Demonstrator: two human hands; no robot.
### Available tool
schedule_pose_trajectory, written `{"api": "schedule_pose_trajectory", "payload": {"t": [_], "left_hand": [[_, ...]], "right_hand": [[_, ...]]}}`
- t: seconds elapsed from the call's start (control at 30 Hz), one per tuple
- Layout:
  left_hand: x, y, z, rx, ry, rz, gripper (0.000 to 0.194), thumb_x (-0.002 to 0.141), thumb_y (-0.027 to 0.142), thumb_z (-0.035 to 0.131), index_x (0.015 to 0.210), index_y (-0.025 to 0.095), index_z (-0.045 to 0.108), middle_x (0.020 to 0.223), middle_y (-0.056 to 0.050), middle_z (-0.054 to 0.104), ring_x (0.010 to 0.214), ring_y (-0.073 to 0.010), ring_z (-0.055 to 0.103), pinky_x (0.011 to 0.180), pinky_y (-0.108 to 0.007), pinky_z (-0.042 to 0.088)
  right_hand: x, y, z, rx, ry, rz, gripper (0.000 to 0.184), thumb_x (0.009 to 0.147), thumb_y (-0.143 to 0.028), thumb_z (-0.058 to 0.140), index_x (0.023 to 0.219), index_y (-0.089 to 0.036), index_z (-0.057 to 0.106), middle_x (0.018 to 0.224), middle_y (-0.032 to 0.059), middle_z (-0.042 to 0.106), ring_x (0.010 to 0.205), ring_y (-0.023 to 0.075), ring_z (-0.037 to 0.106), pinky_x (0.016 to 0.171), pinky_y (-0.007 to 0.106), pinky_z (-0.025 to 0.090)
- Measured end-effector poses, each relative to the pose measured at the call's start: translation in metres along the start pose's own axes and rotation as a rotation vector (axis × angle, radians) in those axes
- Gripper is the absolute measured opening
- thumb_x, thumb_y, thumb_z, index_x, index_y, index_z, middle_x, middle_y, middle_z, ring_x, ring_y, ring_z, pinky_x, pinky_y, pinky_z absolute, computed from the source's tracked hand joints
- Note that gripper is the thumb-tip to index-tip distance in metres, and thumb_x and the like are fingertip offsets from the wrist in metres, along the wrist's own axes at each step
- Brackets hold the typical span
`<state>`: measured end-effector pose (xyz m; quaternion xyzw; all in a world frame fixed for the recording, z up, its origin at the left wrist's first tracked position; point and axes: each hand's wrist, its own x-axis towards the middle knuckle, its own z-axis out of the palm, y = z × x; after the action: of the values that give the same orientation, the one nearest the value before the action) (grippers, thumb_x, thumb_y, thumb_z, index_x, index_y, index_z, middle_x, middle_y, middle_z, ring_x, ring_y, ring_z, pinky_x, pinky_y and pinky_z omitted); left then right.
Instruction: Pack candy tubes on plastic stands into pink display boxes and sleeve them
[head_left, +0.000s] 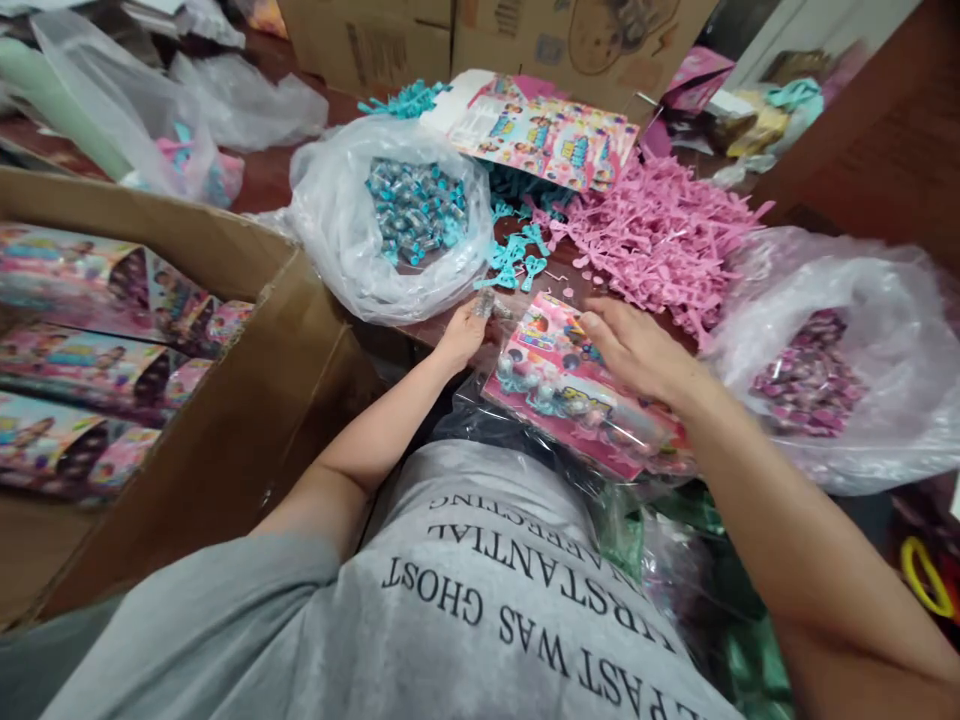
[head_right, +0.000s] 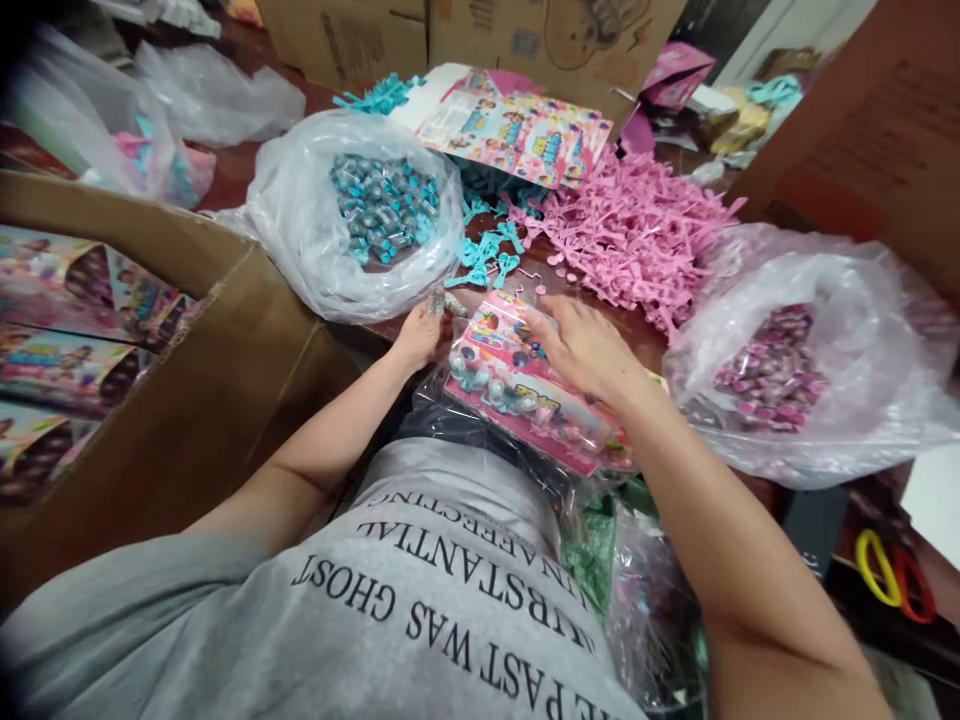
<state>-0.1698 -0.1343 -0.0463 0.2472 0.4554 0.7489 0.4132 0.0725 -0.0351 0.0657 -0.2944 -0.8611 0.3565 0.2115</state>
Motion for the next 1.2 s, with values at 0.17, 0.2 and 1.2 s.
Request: {"api": "schedule_pose_trajectory", "payload": {"t": [0.17, 0.2, 1.2], "left_hand": [[-0.053, -0.002, -0.051, -0.064, 0.068, -0.114, 0.023, 0.095, 0.037, 0.076, 0.101, 0.018, 0.065, 0.096, -0.007, 0.081, 0.083, -0.0206, 0.078, 0.076, -0.030, 0.057], [-0.065, -0.006, -0.058, -0.074, 0.096, -0.202, 0.021, 0.096, 0.036, 0.075, 0.100, 0.018, 0.065, 0.096, -0.008, 0.081, 0.083, -0.0211, 0.079, 0.074, -0.030, 0.057], [-0.009, 0.016, 0.005, 0.257, -0.116, 0.124, 0.033, 0.061, 0.037, 0.098, 0.076, 0.018, 0.076, 0.079, 0.001, 0.075, 0.076, -0.0145, 0.066, 0.074, -0.022, 0.054]], "right_hand": [[0.020, 0.016, 0.009, -0.251, -0.093, 0.184, 0.067, 0.091, -0.085, 0.052, 0.124, -0.030, 0.073, 0.129, 0.0067, 0.076, 0.121, 0.0363, 0.069, 0.116, 0.059, 0.048], [0.018, 0.017, 0.006, -0.269, -0.106, 0.207, 0.070, 0.092, -0.086, 0.049, 0.128, -0.031, 0.072, 0.132, 0.0069, 0.075, 0.123, 0.0377, 0.068, 0.116, 0.061, 0.047], [-0.095, 0.039, -0.117, 0.347, 0.370, 0.102, 0.050, 0.081, -0.064, 0.084, 0.117, -0.029, 0.078, 0.134, 0.0010, 0.074, 0.138, 0.0264, 0.061, 0.126, 0.049, 0.041]]}}
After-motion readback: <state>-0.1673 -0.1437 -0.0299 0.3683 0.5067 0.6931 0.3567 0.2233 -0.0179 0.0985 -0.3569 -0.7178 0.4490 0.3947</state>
